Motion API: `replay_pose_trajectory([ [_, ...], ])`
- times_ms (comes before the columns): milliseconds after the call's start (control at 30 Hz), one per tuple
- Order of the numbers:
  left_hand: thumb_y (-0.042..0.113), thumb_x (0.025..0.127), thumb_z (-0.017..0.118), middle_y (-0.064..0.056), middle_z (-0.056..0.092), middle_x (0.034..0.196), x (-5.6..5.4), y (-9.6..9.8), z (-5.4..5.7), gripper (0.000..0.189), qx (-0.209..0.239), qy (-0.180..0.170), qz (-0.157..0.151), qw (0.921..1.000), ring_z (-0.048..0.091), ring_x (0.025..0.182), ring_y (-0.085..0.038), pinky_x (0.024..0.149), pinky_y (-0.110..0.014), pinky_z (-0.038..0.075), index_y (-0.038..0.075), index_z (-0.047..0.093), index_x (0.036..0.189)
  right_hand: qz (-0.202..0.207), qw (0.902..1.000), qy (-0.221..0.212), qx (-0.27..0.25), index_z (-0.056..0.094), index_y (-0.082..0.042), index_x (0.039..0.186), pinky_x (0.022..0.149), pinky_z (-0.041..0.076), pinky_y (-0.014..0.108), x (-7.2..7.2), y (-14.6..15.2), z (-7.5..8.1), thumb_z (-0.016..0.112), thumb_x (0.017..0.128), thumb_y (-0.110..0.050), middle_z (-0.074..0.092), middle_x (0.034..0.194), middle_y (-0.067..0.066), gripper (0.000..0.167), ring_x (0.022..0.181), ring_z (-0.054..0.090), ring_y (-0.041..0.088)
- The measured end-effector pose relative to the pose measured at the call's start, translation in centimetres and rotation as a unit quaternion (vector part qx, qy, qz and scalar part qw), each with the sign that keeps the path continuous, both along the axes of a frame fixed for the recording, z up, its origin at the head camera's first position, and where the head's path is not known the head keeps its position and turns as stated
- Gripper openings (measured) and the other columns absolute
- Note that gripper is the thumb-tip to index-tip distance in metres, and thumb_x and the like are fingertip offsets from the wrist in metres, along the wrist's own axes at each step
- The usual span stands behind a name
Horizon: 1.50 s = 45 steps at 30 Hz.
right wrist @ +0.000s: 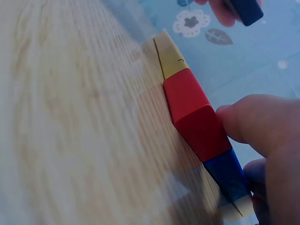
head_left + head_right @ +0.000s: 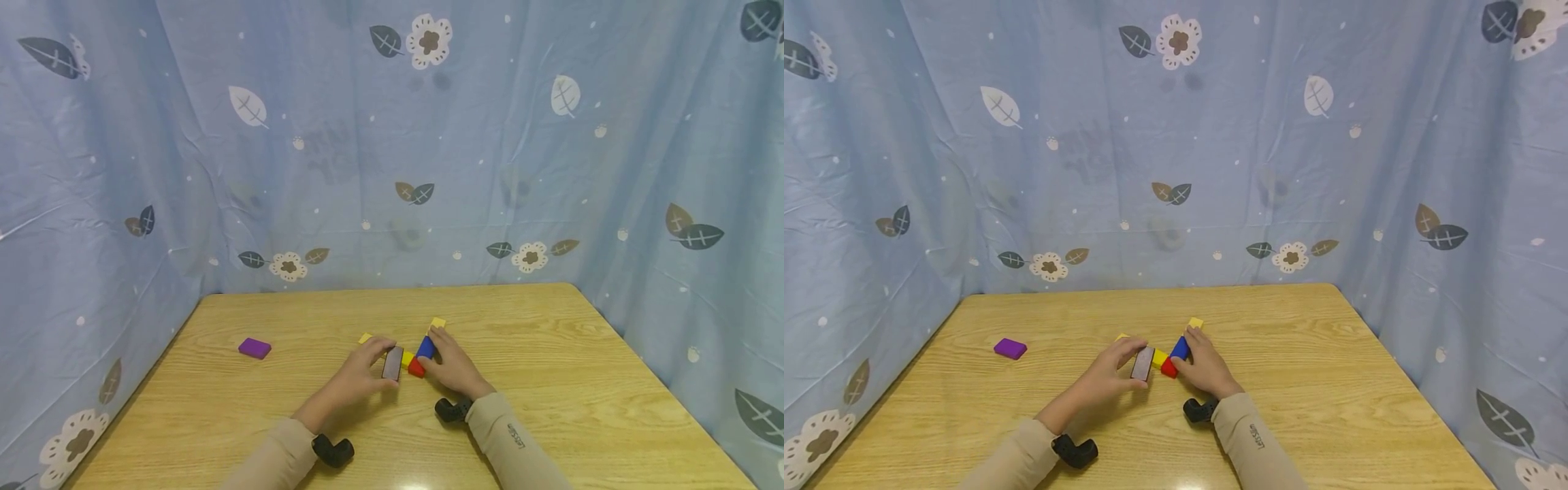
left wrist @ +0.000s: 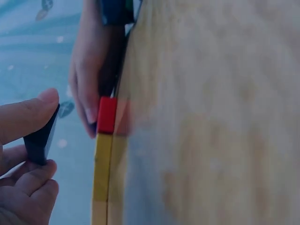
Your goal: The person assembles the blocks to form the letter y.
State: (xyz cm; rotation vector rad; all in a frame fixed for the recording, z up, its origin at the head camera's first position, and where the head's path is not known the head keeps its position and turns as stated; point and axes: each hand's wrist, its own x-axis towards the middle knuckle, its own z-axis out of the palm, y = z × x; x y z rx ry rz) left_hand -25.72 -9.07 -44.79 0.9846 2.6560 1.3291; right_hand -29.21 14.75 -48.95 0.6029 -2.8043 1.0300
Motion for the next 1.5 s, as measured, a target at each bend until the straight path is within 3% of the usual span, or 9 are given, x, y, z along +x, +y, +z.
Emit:
replay_pose_trajectory([
  [167, 0.023, 0.082, 0.074, -0.011, 0.046, 0.137, 0.4, 0.6, -0.3, 0.071, -0.028, -0.021, -0.034, 0.9988, 0.046, 0.130, -0.029, 0.107, -0.044, 0.040, 0.001, 0.040, 0.140, 0.000, 1.0000, 0.004, 0.001, 0.035, 0.002, 0.145, 0.114, 0.025, 0.053, 0.0, 0.0, 0.0, 0.057, 0.094, -0.036, 0.029, 0.153, 0.018, 0.067, 0.143, 0.022, 0.036],
  [433, 0.033, 0.081, 0.074, -0.001, 0.049, 0.138, 0.8, 1.2, -0.7, 0.069, -0.123, -0.014, -0.038, 0.9916, 0.046, 0.129, -0.022, 0.105, -0.043, 0.042, 0.013, 0.045, 0.140, -0.004, 1.0000, 0.002, 0.003, 0.035, 0.002, 0.144, 0.114, 0.025, 0.053, 0.1, 0.0, 0.0, 0.057, 0.094, -0.034, 0.030, 0.153, 0.017, 0.066, 0.143, 0.022, 0.035],
  [767, 0.032, 0.080, 0.075, -0.002, 0.049, 0.139, 0.8, 1.3, -0.9, 0.069, -0.148, -0.018, -0.039, 0.9881, 0.046, 0.129, -0.022, 0.105, -0.042, 0.042, 0.014, 0.045, 0.140, -0.005, 1.0000, 0.002, 0.008, 0.035, 0.002, 0.144, 0.114, 0.026, 0.053, 0.1, 0.0, 0.0, 0.058, 0.094, -0.035, 0.029, 0.153, 0.017, 0.066, 0.143, 0.023, 0.035],
  [1233, 0.034, 0.080, 0.076, -0.001, 0.049, 0.136, 0.6, 1.5, -1.4, 0.069, -0.146, -0.016, -0.042, 0.9883, 0.047, 0.125, -0.018, 0.103, -0.039, 0.043, 0.013, 0.046, 0.138, -0.004, 1.0000, -0.001, 0.004, 0.034, 0.000, 0.145, 0.114, 0.025, 0.053, 0.2, -0.1, 0.3, 0.058, 0.094, -0.035, 0.029, 0.153, 0.017, 0.067, 0.143, 0.023, 0.034],
  [1500, 0.033, 0.080, 0.076, -0.002, 0.047, 0.140, 0.7, 1.7, -1.4, 0.070, -0.143, -0.034, -0.037, 0.9885, 0.044, 0.129, -0.019, 0.106, -0.038, 0.042, 0.012, 0.045, 0.140, -0.003, 1.0000, -0.001, 0.001, 0.035, 0.001, 0.145, 0.114, 0.025, 0.053, 0.1, 0.0, 0.4, 0.058, 0.094, -0.034, 0.029, 0.153, 0.018, 0.066, 0.143, 0.024, 0.035],
])
